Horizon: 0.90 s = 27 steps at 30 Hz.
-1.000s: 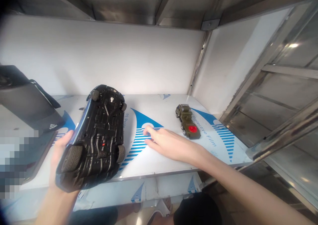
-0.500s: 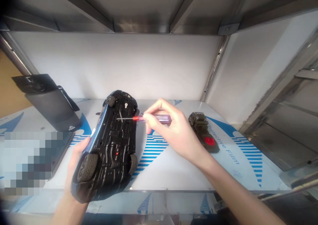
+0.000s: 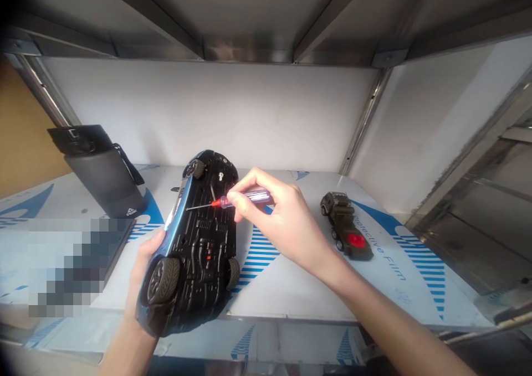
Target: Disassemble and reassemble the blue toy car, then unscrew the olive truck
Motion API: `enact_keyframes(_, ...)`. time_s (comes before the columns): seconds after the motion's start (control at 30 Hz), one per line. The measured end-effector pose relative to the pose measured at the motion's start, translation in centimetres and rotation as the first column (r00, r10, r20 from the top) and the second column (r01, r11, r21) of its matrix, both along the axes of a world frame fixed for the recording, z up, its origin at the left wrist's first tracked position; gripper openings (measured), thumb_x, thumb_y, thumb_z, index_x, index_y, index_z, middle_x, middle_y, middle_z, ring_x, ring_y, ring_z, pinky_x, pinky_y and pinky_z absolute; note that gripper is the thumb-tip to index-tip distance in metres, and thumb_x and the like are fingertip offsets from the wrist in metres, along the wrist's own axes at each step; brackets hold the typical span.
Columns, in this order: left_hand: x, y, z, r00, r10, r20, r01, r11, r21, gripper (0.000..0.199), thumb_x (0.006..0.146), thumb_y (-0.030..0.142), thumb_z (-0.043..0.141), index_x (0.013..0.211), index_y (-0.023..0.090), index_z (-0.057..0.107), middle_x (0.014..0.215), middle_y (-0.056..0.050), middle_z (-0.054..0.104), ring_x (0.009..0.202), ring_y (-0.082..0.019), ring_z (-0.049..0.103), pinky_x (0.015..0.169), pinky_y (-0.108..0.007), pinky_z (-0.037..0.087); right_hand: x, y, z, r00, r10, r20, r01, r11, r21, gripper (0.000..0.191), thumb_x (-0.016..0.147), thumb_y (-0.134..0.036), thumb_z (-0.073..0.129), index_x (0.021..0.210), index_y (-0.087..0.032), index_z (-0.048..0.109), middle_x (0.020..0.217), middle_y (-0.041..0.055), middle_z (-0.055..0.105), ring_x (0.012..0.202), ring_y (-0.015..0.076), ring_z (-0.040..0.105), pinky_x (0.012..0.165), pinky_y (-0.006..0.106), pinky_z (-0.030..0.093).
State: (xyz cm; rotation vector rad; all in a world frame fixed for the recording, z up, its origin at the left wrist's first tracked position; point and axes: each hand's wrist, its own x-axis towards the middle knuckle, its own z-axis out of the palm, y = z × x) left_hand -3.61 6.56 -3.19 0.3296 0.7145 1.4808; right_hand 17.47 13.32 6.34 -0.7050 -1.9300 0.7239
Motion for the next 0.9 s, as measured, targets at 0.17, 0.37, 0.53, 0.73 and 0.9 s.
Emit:
enact_keyframes(0.17, 0.0, -0.1, -0.3, 1.0, 0.011, -0.009, -0.011, 1.0, 0.002, 0.04, 0.082, 0.048, 0.084, 0.11, 0.02, 0.082, 0.099, -0.01, 0.084, 0.102, -0.042, 0.08, 0.083, -0.05, 0.07, 0.3, -0.3, 0.9, 0.995, -0.041, 0.095, 0.034, 0.996, 0.079, 0.021, 0.104, -0.04, 0.067, 0.093, -0.022, 0.07, 0.08, -0.0011, 0.072, 0.077, 0.0152, 0.069, 0.076, 0.031, 0.055)
enact_keyframes(0.37, -0.4, -0.2, -0.5, 0.999, 0.022, -0.026, -0.023, 0.999, -0.026, 0.045, 0.078, 0.048, 0.088, 0.11, 0.018, 0.082, 0.094, -0.01, 0.084, 0.097, -0.041, 0.081, 0.083, -0.048, 0.07, 0.0, -0.3, 1.8, 0.994, -0.041, 0.105, 0.034, 0.997, 0.066, 0.028, 0.109, -0.045, 0.06, 0.092, -0.023, 0.066, 0.071, -0.0049, 0.062, 0.065, 0.011, 0.057, 0.066, 0.027, 0.046)
enact_keyframes(0.53, -0.1, -0.3, -0.3, 0.999, 0.025, -0.025, -0.026, 0.999, -0.03, 0.045, 0.08, 0.047, 0.087, 0.112, 0.017, 0.081, 0.1, -0.012, 0.084, 0.095, -0.041, 0.082, 0.082, -0.047, 0.07, -0.3, 0.0, 2.2, 0.991, -0.032, 0.129, 0.022, 0.997, 0.075, 0.032, 0.11, -0.048, 0.057, 0.093, -0.022, 0.066, 0.067, -0.0052, 0.055, 0.061, 0.0108, 0.051, 0.061, 0.028, 0.04)
enact_keyframes(0.73, -0.5, -0.1, -0.8, 0.999, -0.032, 0.007, 0.033, 0.999, -0.04, 0.05, 0.079, 0.051, 0.086, 0.113, 0.015, 0.082, 0.107, -0.014, 0.084, 0.101, -0.042, 0.08, 0.086, -0.048, 0.069, 0.0, 0.6, 3.5, 0.975, 0.009, 0.222, -0.052, 0.98, 0.191, 0.024, 0.11, -0.038, 0.058, 0.095, -0.022, 0.066, 0.07, -0.005, 0.059, 0.063, 0.0106, 0.054, 0.062, 0.027, 0.042)
enact_keyframes(0.9, -1.0, -0.1, -1.3, 1.0, -0.009, -0.002, 0.009, 0.998, -0.059, 0.052, 0.08, 0.051, 0.086, 0.118, 0.017, 0.081, 0.105, -0.01, 0.085, 0.104, -0.041, 0.08, 0.094, -0.048, 0.066, 0.2, 1.5, 4.5, 0.952, 0.111, 0.286, -0.188, 0.948, 0.256, 0.014, 0.11, -0.032, 0.057, 0.107, -0.022, 0.066, 0.08, -0.0035, 0.063, 0.065, 0.0105, 0.054, 0.061, 0.027, 0.042)
